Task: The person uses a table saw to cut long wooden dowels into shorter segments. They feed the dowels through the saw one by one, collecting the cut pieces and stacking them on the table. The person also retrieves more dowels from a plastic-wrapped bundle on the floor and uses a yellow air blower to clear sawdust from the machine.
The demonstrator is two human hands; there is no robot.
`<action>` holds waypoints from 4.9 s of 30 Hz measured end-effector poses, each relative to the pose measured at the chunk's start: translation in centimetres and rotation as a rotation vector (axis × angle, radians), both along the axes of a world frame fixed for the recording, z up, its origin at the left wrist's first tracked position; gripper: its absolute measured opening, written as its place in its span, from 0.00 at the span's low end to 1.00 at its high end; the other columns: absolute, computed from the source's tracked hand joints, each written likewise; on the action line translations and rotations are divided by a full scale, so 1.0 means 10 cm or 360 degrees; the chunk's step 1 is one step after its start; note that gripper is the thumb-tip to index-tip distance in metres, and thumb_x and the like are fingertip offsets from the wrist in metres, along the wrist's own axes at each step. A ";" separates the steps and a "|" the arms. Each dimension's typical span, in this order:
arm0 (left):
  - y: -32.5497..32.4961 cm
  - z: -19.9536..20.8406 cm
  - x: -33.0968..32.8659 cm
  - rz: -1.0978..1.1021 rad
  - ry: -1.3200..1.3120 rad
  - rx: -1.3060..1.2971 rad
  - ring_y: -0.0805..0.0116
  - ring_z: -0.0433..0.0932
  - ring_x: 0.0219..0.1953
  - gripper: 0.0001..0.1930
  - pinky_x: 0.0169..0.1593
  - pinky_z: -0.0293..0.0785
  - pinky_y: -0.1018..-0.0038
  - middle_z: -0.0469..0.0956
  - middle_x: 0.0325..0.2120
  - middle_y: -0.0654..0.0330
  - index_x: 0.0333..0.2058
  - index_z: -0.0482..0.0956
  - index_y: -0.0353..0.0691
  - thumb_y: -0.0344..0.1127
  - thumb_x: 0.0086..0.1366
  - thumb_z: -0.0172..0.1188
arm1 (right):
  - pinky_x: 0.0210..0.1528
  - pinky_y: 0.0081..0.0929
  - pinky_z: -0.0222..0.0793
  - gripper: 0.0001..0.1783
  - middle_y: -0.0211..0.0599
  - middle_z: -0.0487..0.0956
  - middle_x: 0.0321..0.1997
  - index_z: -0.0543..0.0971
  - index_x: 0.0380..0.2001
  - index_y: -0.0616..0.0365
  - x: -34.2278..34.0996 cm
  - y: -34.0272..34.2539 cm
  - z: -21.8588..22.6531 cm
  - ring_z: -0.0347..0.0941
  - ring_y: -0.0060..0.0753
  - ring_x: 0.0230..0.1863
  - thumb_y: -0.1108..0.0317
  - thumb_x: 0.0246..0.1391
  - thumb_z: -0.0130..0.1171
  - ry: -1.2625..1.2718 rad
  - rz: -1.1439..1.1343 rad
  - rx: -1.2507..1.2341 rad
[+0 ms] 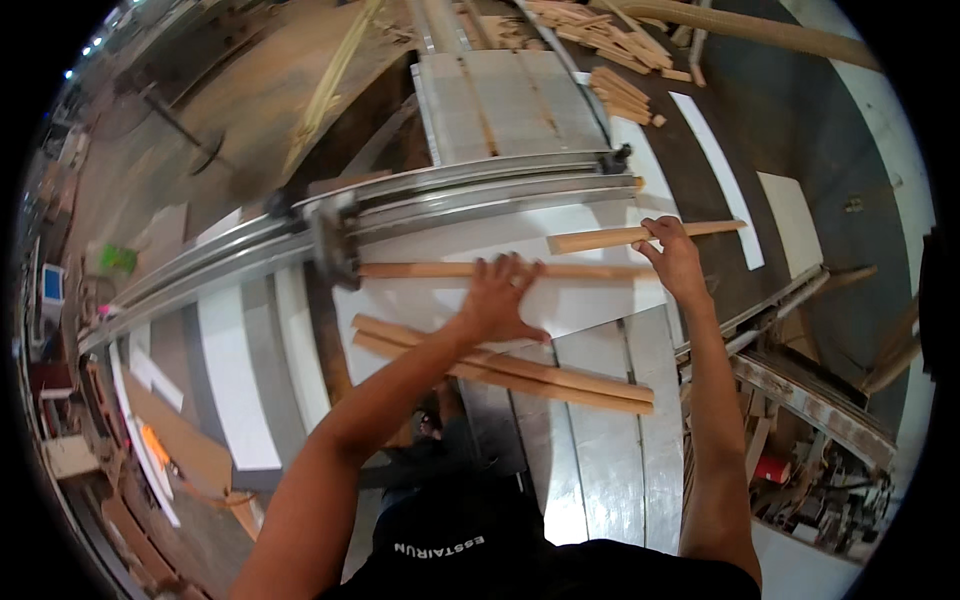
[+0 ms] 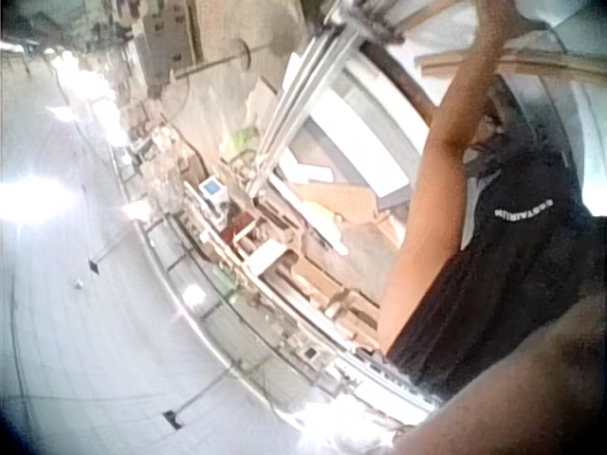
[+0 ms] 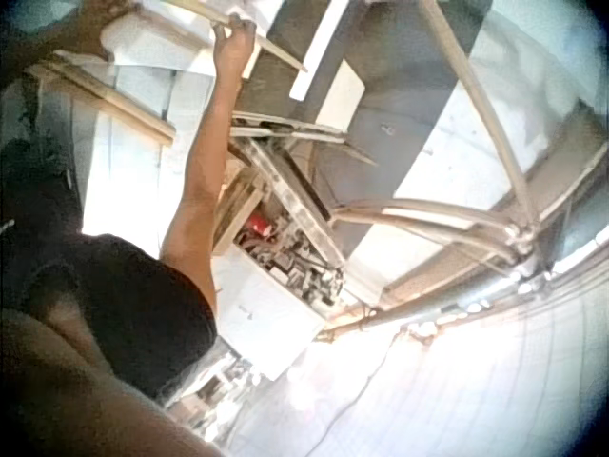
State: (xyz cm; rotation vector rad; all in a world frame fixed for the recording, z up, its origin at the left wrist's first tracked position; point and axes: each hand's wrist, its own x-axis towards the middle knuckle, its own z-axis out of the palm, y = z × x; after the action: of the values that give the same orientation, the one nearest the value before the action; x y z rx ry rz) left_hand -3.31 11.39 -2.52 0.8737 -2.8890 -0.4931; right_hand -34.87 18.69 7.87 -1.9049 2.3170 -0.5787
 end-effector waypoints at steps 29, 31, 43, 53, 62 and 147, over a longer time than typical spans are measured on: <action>-1.02 0.14 0.21 0.0437 0.0235 -0.0306 0.51 0.59 0.67 0.49 0.66 0.50 0.45 0.63 0.63 0.50 0.68 0.60 0.39 0.53 0.53 0.73 | 0.18 0.33 0.78 0.23 0.51 0.81 0.28 0.65 0.56 0.69 0.88 -1.16 -1.62 0.80 0.39 0.19 0.68 0.62 0.57 -0.1507 -0.1419 -0.0660; -1.01 0.16 0.09 0.0474 0.0337 -0.0260 0.52 0.62 0.63 0.47 0.66 0.52 0.46 0.66 0.58 0.52 0.67 0.62 0.40 0.52 0.53 0.74 | 0.18 0.33 0.78 0.20 0.51 0.81 0.28 0.68 0.53 0.68 0.90 -1.21 -1.73 0.80 0.41 0.19 0.69 0.61 0.56 -0.1365 -0.1440 -0.0646; -1.12 0.04 0.13 0.0507 0.0414 -0.0495 0.56 0.67 0.54 0.42 0.63 0.56 0.53 0.70 0.48 0.56 0.59 0.69 0.38 0.53 0.49 0.75 | 0.19 0.36 0.78 0.08 0.52 0.81 0.26 0.73 0.40 0.67 1.70 -1.44 -1.37 0.82 0.43 0.22 0.74 0.60 0.53 -0.1430 -0.1366 -0.0650; -1.21 -0.13 0.04 0.0452 0.0288 -0.0719 0.56 0.69 0.54 0.45 0.61 0.58 0.52 0.70 0.49 0.56 0.60 0.68 0.36 0.61 0.52 0.70 | 0.17 0.35 0.78 0.16 0.50 0.81 0.27 0.70 0.48 0.66 1.35 -1.38 -1.30 0.81 0.42 0.20 0.69 0.60 0.57 -0.1632 -0.1473 -0.0664; -1.15 -0.05 -0.06 0.0524 0.0314 -0.0559 0.54 0.68 0.54 0.43 0.62 0.56 0.52 0.70 0.50 0.55 0.59 0.67 0.38 0.53 0.49 0.76 | 0.17 0.36 0.75 0.24 0.50 0.81 0.20 0.66 0.52 0.78 1.22 -1.37 -1.17 0.80 0.41 0.16 0.67 0.62 0.55 -0.1367 -0.1472 -0.0557; -0.96 0.19 -0.13 0.0801 0.0319 -0.0553 0.54 0.71 0.49 0.34 0.60 0.61 0.51 0.70 0.42 0.55 0.46 0.71 0.38 0.45 0.45 0.80 | 0.23 0.36 0.78 0.22 0.47 0.80 0.17 0.64 0.48 0.76 1.12 -1.41 -1.21 0.80 0.41 0.17 0.64 0.63 0.53 -0.1303 -0.1380 -0.0404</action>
State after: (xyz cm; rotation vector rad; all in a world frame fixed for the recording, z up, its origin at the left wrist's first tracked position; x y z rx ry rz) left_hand -4.65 1.84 -0.63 1.3300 -2.3448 -0.0262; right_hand -23.70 4.61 -4.27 -0.3811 2.3670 -1.4242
